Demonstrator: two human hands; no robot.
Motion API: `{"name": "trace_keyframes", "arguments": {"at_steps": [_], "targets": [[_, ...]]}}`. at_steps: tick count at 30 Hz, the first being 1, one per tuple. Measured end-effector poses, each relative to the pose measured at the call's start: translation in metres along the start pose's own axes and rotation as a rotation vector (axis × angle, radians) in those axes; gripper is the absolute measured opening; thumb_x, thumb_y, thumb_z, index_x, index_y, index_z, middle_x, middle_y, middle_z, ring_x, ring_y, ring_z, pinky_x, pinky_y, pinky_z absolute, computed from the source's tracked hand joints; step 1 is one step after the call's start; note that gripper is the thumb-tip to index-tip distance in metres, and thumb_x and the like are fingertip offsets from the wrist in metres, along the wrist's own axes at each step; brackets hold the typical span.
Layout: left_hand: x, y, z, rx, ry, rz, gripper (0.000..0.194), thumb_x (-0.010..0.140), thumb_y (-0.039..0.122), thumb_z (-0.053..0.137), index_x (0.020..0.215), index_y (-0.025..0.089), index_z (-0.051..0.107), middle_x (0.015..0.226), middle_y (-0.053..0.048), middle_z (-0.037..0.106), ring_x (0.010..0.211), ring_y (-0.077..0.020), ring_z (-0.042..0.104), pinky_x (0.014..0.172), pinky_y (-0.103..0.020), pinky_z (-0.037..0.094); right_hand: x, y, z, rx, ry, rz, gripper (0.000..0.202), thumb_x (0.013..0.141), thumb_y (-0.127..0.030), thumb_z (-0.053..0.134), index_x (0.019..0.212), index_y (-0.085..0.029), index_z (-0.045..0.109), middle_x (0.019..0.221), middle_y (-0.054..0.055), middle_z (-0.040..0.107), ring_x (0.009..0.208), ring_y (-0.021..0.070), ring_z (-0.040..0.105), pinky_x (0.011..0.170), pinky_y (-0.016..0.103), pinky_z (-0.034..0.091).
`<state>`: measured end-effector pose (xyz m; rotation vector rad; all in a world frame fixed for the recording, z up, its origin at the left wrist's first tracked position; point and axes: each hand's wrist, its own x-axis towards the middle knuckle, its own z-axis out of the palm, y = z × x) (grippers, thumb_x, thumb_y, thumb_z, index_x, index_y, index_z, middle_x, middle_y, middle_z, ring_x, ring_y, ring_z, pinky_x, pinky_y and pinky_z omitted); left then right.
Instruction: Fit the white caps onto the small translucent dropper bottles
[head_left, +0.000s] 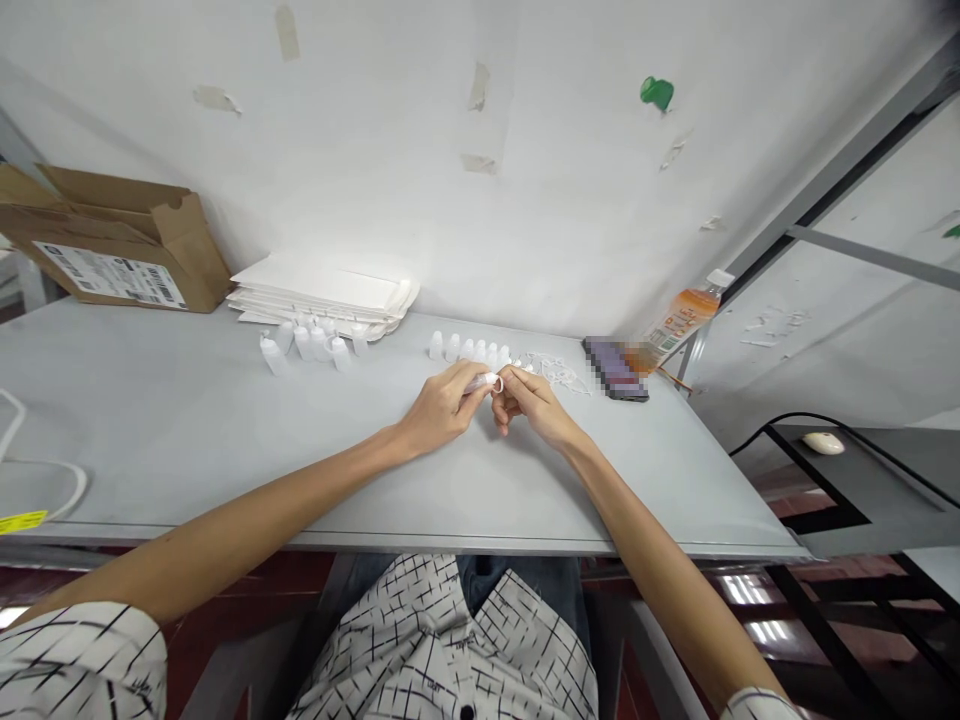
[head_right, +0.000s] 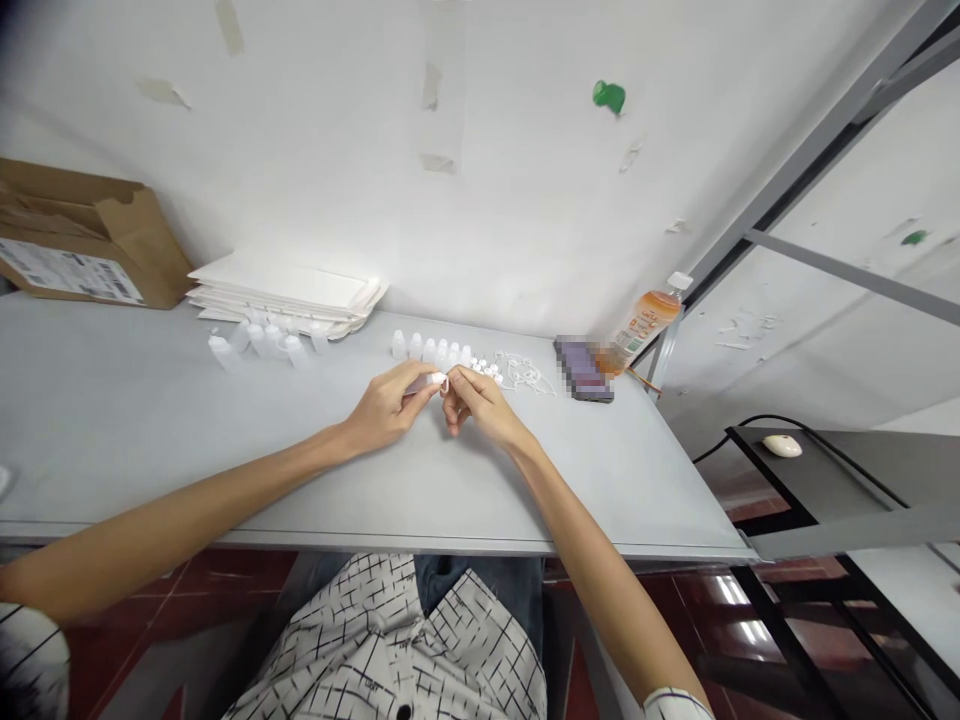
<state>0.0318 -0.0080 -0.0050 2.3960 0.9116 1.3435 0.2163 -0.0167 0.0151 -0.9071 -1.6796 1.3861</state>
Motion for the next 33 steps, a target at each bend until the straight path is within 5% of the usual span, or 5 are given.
{"name": "trace_keyframes", "arguments": {"at_steps": [13,21,29,33], "targets": [[0.003,0.0,0.002,-0.046,-0.032,-0.015,0.021,0.099,0.029,0.044,0.102,0.017,0.06,0.088,-0.005,0.066,0.075,-0.0152,0.062,0.069,-0.026,0.049,0.001,-0.005,-0.003,-0.053,-0.01,0.037,0.041,0.094,-0.057,0.048,0.077,-0.02,0.048,0.054,-0.003,0.056,0.046,0.0115,0.056,0.05,0.024,0.048],[0.007,0.007,0.003,-0.156,-0.093,-0.154,0.027,0.096,0.036,0.049,0.104,0.017,0.065,0.096,-0.007,0.072,0.08,-0.0172,0.066,0.065,-0.026,0.052,-0.003,-0.018,-0.02,-0.057,-0.021,0.154,0.051,0.093,-0.061,0.046,0.077,-0.015,0.06,0.061,0.003,0.061,0.051,0.0142,0.062,0.051,0.026,0.053],[0.007,0.007,0.001,-0.194,-0.103,-0.235,0.03,0.095,0.04,0.049,0.103,0.016,0.066,0.095,-0.006,0.072,0.079,-0.0169,0.065,0.064,-0.025,0.052,-0.006,-0.021,-0.023,-0.119,0.111,-0.002,0.025,0.085,-0.041,0.066,0.08,-0.016,0.063,0.072,0.001,0.06,0.056,0.0125,0.061,0.052,0.027,0.052],[0.008,0.01,-0.002,-0.26,-0.138,-0.288,0.031,0.096,0.042,0.048,0.102,0.016,0.066,0.077,-0.002,0.067,0.065,-0.0133,0.059,0.057,-0.024,0.048,-0.005,-0.02,-0.022,-0.154,0.147,-0.045,0.023,0.082,-0.038,0.069,0.081,-0.016,0.066,0.074,0.002,0.061,0.057,0.0126,0.061,0.053,0.028,0.052]]}}
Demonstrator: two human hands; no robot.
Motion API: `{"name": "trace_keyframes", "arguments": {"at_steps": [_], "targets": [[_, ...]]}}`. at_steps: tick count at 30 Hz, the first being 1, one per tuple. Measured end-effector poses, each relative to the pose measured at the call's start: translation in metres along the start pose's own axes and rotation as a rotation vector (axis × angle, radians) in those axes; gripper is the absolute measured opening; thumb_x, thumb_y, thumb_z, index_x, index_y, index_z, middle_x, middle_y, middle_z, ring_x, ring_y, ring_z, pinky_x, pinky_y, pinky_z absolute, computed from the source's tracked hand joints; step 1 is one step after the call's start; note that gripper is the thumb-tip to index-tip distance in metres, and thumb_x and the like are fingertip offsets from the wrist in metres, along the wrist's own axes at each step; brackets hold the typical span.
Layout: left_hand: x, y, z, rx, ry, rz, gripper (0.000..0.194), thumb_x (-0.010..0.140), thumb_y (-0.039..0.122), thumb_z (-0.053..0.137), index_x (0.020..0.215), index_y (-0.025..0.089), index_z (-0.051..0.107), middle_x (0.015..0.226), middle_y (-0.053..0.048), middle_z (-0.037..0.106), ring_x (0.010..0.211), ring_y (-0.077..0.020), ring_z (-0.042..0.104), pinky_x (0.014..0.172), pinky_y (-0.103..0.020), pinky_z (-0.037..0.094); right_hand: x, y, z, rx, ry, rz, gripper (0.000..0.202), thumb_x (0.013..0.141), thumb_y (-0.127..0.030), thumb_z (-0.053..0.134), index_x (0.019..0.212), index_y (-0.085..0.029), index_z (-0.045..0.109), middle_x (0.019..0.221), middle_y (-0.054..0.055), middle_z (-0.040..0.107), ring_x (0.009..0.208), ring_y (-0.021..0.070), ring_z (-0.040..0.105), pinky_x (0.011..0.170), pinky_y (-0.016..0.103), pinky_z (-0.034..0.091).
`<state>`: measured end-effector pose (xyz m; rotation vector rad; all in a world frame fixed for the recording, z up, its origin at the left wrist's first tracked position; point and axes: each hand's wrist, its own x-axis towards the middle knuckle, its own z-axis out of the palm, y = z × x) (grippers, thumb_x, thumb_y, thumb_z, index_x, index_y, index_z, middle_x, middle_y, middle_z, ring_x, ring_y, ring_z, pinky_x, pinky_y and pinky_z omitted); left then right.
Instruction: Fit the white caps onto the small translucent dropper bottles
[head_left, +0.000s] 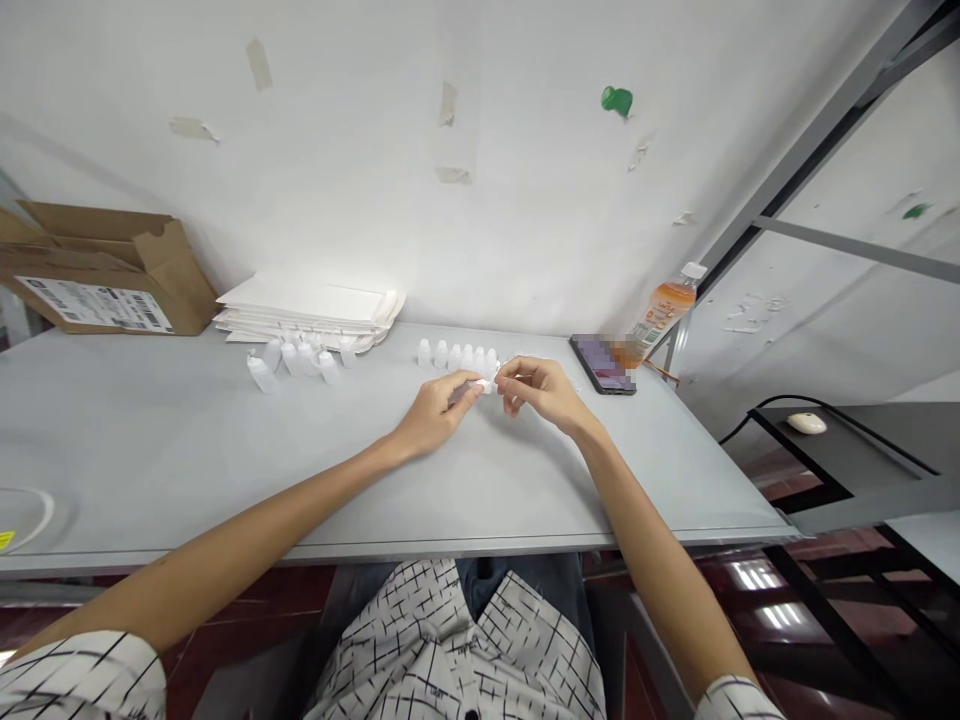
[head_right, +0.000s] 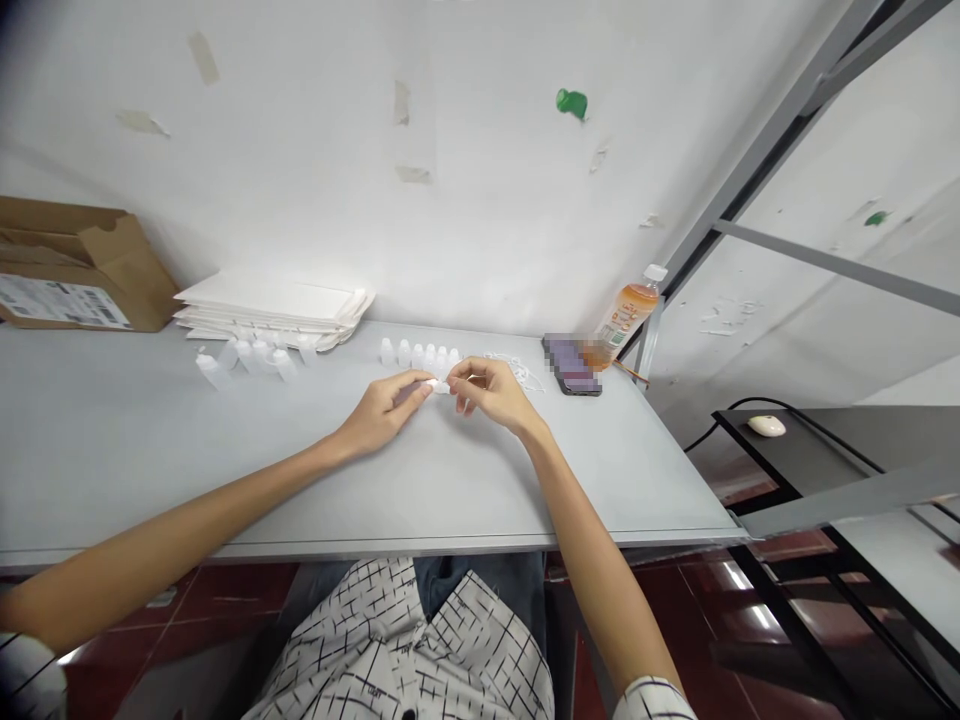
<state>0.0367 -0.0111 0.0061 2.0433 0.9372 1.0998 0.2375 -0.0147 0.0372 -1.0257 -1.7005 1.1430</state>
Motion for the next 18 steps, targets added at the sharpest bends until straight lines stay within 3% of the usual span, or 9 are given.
{"name": "trace_keyframes", "arguments": {"at_steps": [3,6,18], "targets": [[-0.0014,-0.0022,0.0006,-0.155,-0.067,-0.108,0.033,0.095,0.045,0.05,0.102,0.016,0.065,0.058,0.004,0.05,0.047,-0.0094,0.045,0.045,-0.022,0.039,0.0002,0.0012,0.0012,-0.007,0.008,-0.004,0.024,0.081,-0.038,0.069,0.078,-0.015,0.065,0.067,0.002,0.061,0.055,0.0132,0.061,0.052,0.028,0.051],[-0.0029,-0.0068,0.0022,-0.328,-0.131,-0.195,0.034,0.094,0.047,0.052,0.106,0.017,0.063,0.056,0.007,0.039,0.043,-0.0077,0.04,0.043,-0.022,0.037,-0.0004,0.001,0.0011,-0.008,-0.002,0.018,0.024,0.08,-0.038,0.07,0.076,-0.015,0.065,0.062,0.001,0.061,0.053,0.0127,0.06,0.053,0.027,0.051],[-0.0036,-0.0024,0.0025,-0.301,-0.177,-0.258,0.033,0.093,0.046,0.053,0.106,0.017,0.061,0.06,0.007,0.038,0.045,-0.0066,0.04,0.047,-0.022,0.037,0.0019,0.0103,-0.0004,0.037,-0.054,0.016,0.028,0.077,-0.041,0.073,0.075,-0.015,0.063,0.057,0.0,0.061,0.052,0.0124,0.058,0.054,0.028,0.05]]}}
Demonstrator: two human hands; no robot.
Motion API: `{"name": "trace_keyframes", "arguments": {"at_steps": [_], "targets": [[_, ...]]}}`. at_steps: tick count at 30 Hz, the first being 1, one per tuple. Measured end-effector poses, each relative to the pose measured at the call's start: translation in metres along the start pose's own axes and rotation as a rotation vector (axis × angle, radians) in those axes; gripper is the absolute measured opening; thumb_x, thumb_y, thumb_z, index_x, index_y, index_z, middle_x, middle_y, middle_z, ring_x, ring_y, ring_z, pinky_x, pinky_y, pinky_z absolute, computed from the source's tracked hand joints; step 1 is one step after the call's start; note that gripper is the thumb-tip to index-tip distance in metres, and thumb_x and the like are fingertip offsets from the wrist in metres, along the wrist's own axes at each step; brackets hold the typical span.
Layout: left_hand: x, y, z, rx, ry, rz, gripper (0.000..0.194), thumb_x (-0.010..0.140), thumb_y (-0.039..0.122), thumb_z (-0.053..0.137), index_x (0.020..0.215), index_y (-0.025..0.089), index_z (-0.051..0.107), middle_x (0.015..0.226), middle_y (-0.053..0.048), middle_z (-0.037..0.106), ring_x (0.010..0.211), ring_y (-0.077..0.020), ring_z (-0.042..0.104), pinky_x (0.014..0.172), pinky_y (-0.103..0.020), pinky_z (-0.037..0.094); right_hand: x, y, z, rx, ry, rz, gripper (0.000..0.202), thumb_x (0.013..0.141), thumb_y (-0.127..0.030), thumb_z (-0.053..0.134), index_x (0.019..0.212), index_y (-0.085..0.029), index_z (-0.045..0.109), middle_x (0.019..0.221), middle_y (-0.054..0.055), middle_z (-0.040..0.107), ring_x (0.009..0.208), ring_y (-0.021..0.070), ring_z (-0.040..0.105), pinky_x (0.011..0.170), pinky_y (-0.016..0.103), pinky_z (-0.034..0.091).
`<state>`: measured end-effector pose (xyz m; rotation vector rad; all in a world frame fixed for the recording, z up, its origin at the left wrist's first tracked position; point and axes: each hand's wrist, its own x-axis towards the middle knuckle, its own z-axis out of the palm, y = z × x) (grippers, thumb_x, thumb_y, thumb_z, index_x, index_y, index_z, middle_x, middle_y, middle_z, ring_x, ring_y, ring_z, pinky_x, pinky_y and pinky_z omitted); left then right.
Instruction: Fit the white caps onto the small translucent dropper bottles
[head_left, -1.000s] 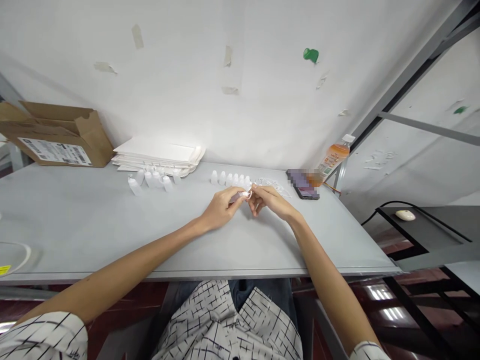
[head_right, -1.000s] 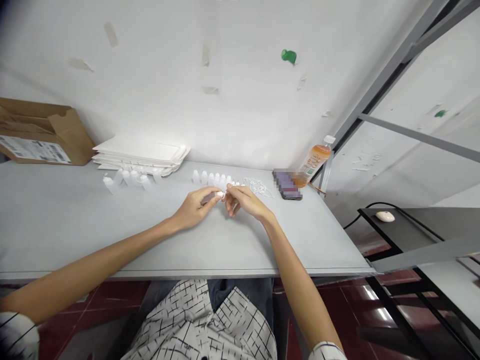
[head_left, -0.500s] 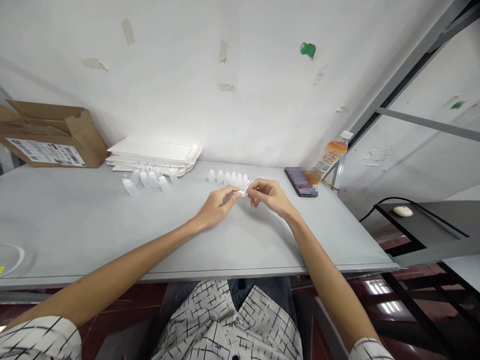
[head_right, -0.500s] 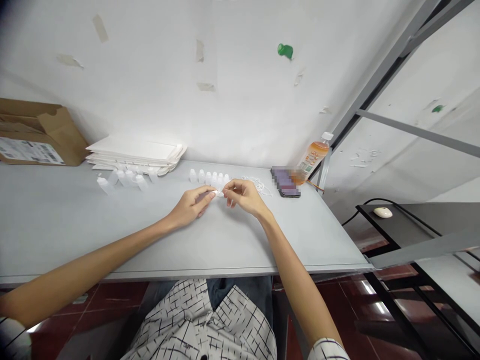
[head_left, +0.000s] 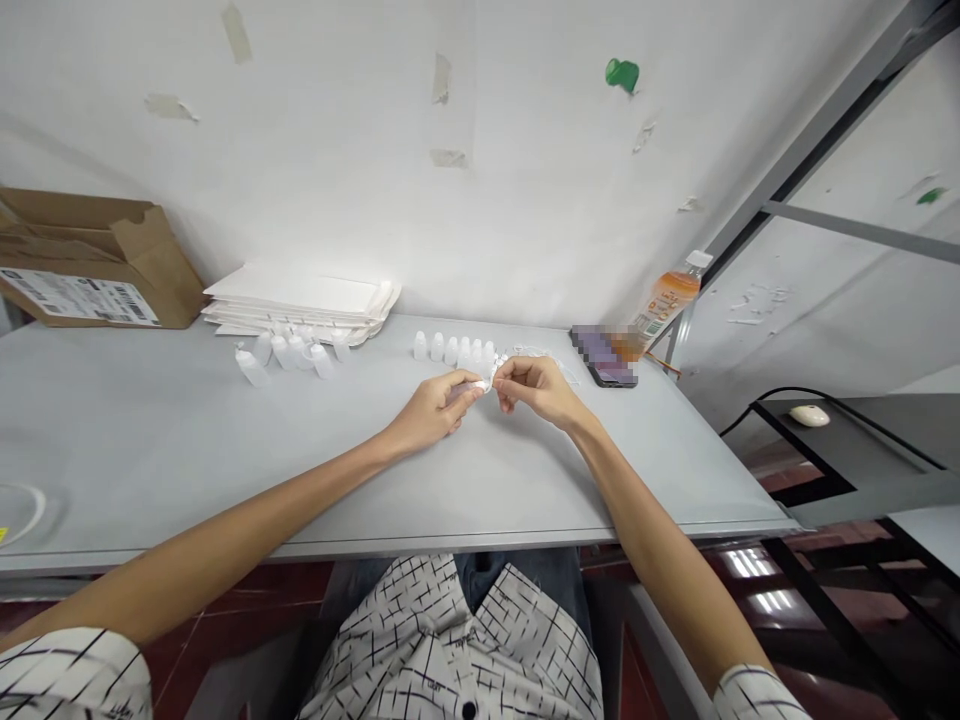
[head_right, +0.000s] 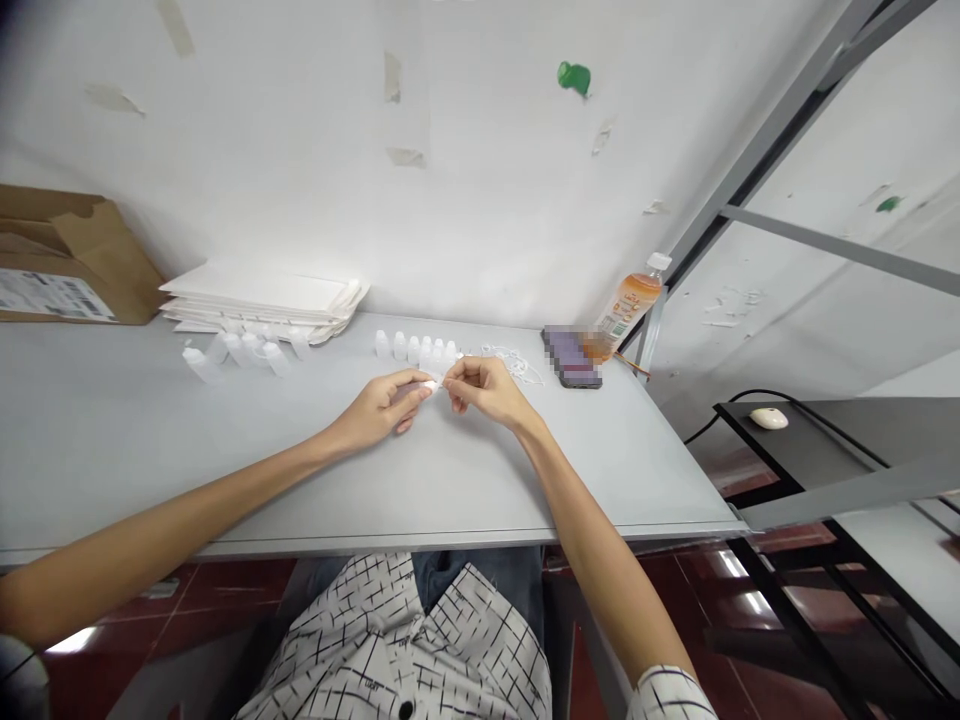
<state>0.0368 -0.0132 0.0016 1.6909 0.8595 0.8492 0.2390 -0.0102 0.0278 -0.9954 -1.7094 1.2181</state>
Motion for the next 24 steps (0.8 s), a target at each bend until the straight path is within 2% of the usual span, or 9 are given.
{"name": "trace_keyframes", "arguments": {"at_steps": [5,10,13,15,18,21,24], "targets": [[0.0,-0.002,-0.001,0.003,-0.014,-0.015,0.037,0.093,0.047,0.052,0.111,0.017,0.062,0.06,0.006,0.039,0.045,-0.0072,0.04,0.048,-0.023,0.037,0.001,0.006,-0.001,-0.017,-0.023,0.007,0.027,0.077,-0.041,0.072,0.075,-0.015,0.062,0.057,-0.001,0.061,0.05,0.0118,0.058,0.054,0.027,0.049],[0.0,0.0,-0.002,0.072,-0.025,0.0,0.04,0.095,0.048,0.048,0.115,0.016,0.061,0.059,0.006,0.04,0.046,-0.0084,0.041,0.05,-0.024,0.038,0.001,0.003,0.001,-0.02,-0.001,0.011,0.025,0.077,-0.039,0.071,0.074,-0.015,0.062,0.057,0.0,0.061,0.051,0.0126,0.059,0.053,0.027,0.05],[0.0,0.005,-0.005,0.236,0.012,0.068,0.041,0.097,0.046,0.044,0.119,0.015,0.06,0.066,0.002,0.053,0.053,-0.0106,0.046,0.054,-0.025,0.04,0.001,-0.002,0.002,-0.025,0.063,-0.019,0.02,0.077,-0.033,0.07,0.074,-0.015,0.063,0.058,0.0,0.061,0.052,0.0127,0.06,0.052,0.026,0.05],[0.001,0.006,-0.007,0.359,0.029,0.148,0.041,0.098,0.043,0.041,0.121,0.015,0.06,0.086,-0.004,0.065,0.066,-0.0137,0.055,0.061,-0.026,0.043,0.001,-0.004,0.003,-0.034,0.105,-0.038,0.016,0.077,-0.031,0.068,0.074,-0.015,0.063,0.059,0.0,0.061,0.053,0.0124,0.06,0.052,0.026,0.049],[0.002,0.006,-0.011,0.583,0.029,0.258,0.038,0.098,0.037,0.039,0.122,0.018,0.061,0.111,-0.008,0.067,0.089,-0.0193,0.062,0.074,-0.03,0.047,0.0,-0.005,0.004,-0.069,0.144,-0.044,0.013,0.077,-0.028,0.065,0.073,-0.016,0.063,0.058,-0.001,0.06,0.052,0.0117,0.059,0.052,0.025,0.048],[0.004,0.007,-0.015,0.797,0.056,0.304,0.036,0.097,0.034,0.042,0.121,0.018,0.062,0.11,-0.008,0.069,0.096,-0.0225,0.064,0.08,-0.034,0.048,0.0,-0.006,0.006,-0.104,0.17,-0.057,0.011,0.077,-0.026,0.063,0.072,-0.016,0.063,0.056,-0.002,0.059,0.05,0.011,0.058,0.053,0.025,0.048],[0.003,0.01,-0.017,0.892,0.081,0.344,0.034,0.095,0.035,0.048,0.119,0.017,0.065,0.107,-0.008,0.071,0.097,-0.0242,0.065,0.084,-0.036,0.05,-0.002,-0.008,0.008,-0.118,0.17,-0.066,0.013,0.078,-0.028,0.064,0.073,-0.016,0.063,0.057,-0.001,0.06,0.05,0.011,0.058,0.053,0.025,0.049]]}}
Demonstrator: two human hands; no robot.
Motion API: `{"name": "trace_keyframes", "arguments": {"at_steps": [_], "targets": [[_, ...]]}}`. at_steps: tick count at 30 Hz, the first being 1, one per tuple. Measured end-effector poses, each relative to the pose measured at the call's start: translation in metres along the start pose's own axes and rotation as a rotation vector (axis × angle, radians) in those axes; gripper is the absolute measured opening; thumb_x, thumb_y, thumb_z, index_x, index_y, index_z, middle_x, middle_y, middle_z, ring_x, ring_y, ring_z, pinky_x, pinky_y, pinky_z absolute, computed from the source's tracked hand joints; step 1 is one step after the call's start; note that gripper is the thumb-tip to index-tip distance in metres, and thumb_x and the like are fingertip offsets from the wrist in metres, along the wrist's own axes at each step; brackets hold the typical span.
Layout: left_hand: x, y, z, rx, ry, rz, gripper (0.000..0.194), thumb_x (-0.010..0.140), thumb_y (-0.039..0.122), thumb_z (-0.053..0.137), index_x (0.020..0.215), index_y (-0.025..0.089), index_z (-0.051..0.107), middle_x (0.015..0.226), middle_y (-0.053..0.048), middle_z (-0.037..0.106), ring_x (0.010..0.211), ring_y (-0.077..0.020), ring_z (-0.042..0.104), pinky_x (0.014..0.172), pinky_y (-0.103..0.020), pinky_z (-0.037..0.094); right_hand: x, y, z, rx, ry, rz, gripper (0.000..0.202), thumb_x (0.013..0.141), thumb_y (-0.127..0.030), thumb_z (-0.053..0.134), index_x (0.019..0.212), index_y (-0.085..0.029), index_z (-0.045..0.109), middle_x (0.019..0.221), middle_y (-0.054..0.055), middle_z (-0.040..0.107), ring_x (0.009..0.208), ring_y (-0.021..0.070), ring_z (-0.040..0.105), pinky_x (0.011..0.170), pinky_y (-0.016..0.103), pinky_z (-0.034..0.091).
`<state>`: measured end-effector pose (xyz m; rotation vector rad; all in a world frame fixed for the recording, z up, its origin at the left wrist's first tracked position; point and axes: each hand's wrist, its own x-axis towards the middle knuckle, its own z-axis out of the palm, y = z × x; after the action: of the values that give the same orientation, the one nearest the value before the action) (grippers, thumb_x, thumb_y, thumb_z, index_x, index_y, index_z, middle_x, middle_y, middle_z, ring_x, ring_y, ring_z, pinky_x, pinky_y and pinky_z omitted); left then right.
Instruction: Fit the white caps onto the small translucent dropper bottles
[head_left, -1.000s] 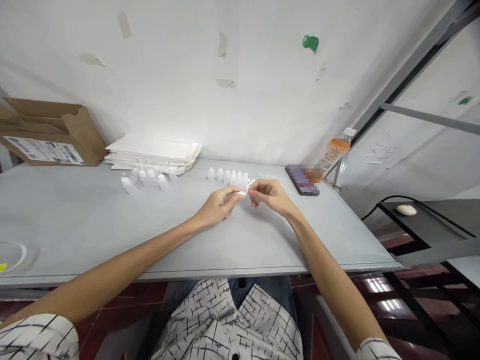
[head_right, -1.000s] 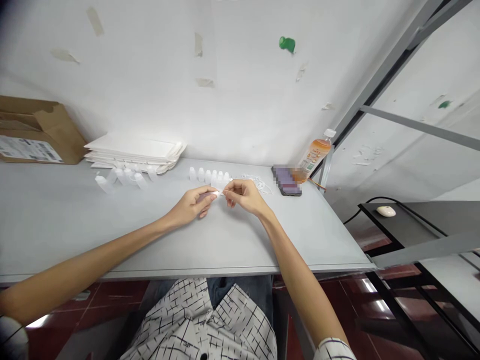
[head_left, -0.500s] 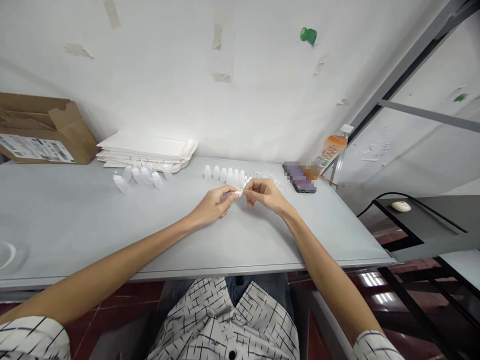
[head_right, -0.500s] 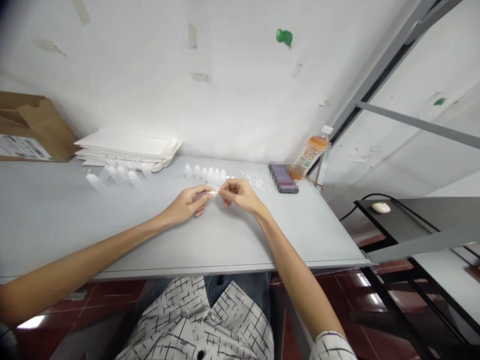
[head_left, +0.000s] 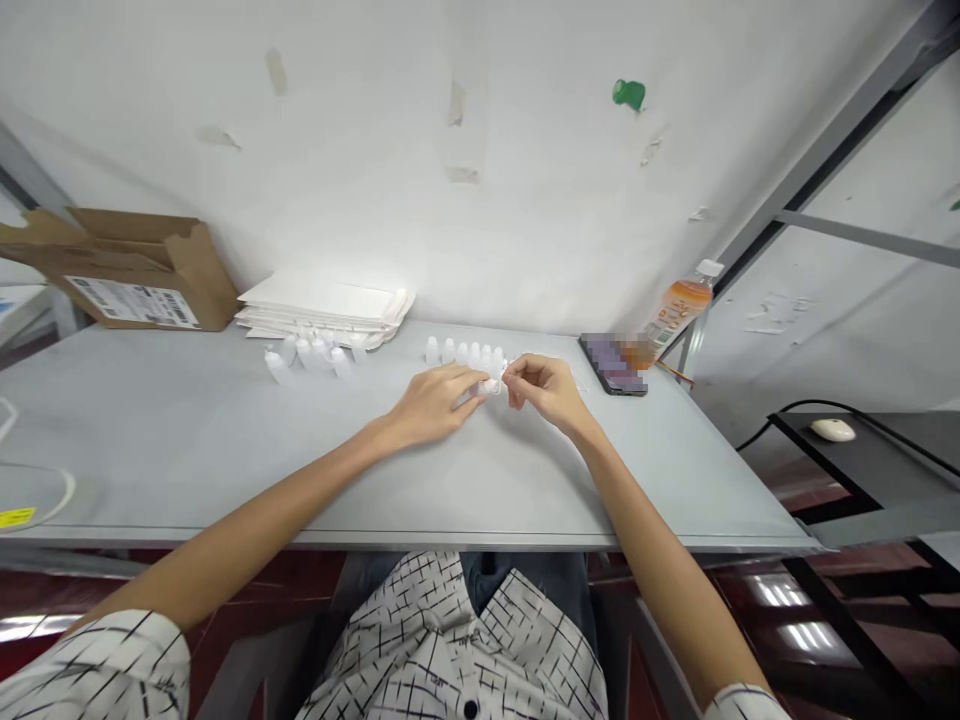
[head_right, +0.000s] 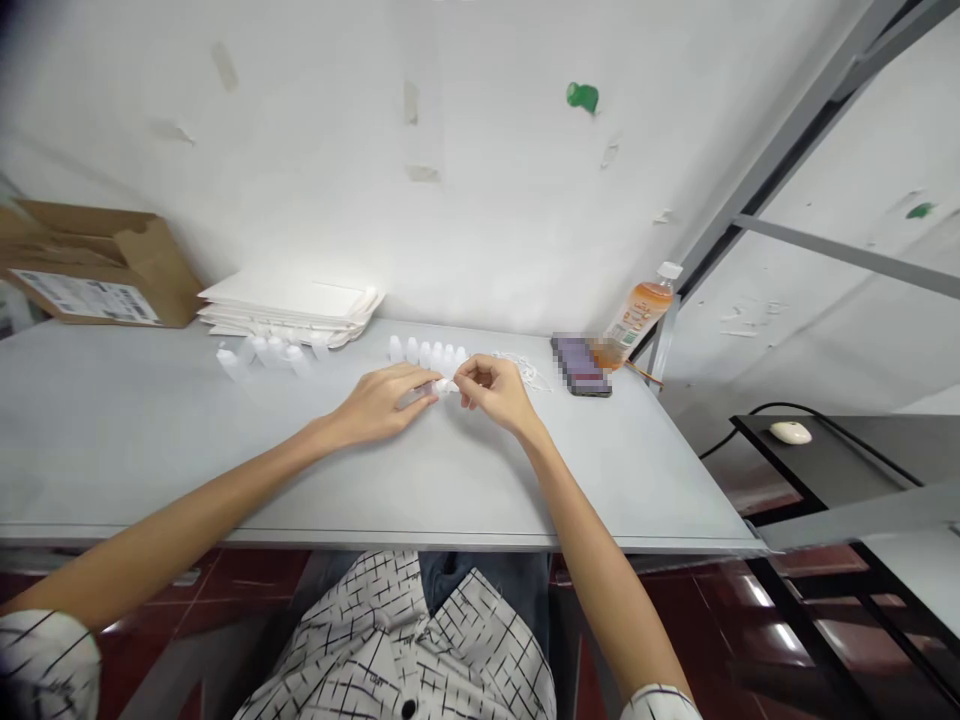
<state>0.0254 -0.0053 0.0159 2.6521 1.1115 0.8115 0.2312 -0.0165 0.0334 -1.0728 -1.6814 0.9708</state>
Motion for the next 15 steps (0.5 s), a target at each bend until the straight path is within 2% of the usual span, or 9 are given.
{"name": "trace_keyframes", "arguments": {"at_steps": [4,7,9,11,15], "targets": [[-0.014,0.002,-0.008,-0.001,0.028,-0.042,0.031,0.091,0.03,0.055,0.115,0.015,0.068,0.107,-0.01,0.073,0.098,-0.0248,0.066,0.088,-0.038,0.051,-0.003,-0.004,0.0,-0.083,-0.026,-0.018,0.026,0.083,-0.042,0.064,0.076,-0.017,0.064,0.062,0.001,0.062,0.052,0.0125,0.059,0.052,0.026,0.048],[-0.037,-0.005,-0.016,-0.113,0.092,-0.178,0.029,0.088,0.031,0.058,0.111,0.018,0.071,0.103,-0.008,0.074,0.09,-0.022,0.068,0.084,-0.035,0.054,-0.004,-0.007,-0.002,-0.142,0.019,-0.047,0.035,0.085,-0.049,0.063,0.074,-0.017,0.064,0.059,0.002,0.061,0.052,0.0137,0.059,0.053,0.027,0.048],[-0.055,-0.017,-0.022,-0.253,0.156,-0.271,0.029,0.084,0.036,0.061,0.103,0.018,0.074,0.103,-0.007,0.074,0.081,-0.0193,0.068,0.078,-0.032,0.056,-0.005,-0.008,-0.005,-0.144,0.05,-0.055,0.039,0.085,-0.053,0.062,0.072,-0.017,0.064,0.062,0.003,0.062,0.054,0.0139,0.059,0.053,0.027,0.049],[-0.073,-0.033,-0.029,-0.391,0.271,-0.384,0.035,0.077,0.041,0.066,0.099,0.015,0.074,0.105,-0.009,0.074,0.087,-0.0212,0.069,0.08,-0.032,0.057,-0.004,-0.007,-0.007,-0.16,0.057,-0.06,0.042,0.084,-0.057,0.062,0.071,-0.017,0.064,0.064,0.004,0.063,0.053,0.0138,0.058,0.054,0.028,0.049],[-0.1,-0.065,-0.043,-0.441,0.431,-0.652,0.043,0.064,0.043,0.075,0.093,0.012,0.071,0.09,-0.008,0.075,0.085,-0.024,0.07,0.083,-0.036,0.057,-0.004,-0.003,-0.008,-0.208,0.012,-0.049,0.044,0.084,-0.059,0.062,0.071,-0.017,0.064,0.06,0.004,0.062,0.053,0.0154,0.058,0.055,0.029,0.048]]}}
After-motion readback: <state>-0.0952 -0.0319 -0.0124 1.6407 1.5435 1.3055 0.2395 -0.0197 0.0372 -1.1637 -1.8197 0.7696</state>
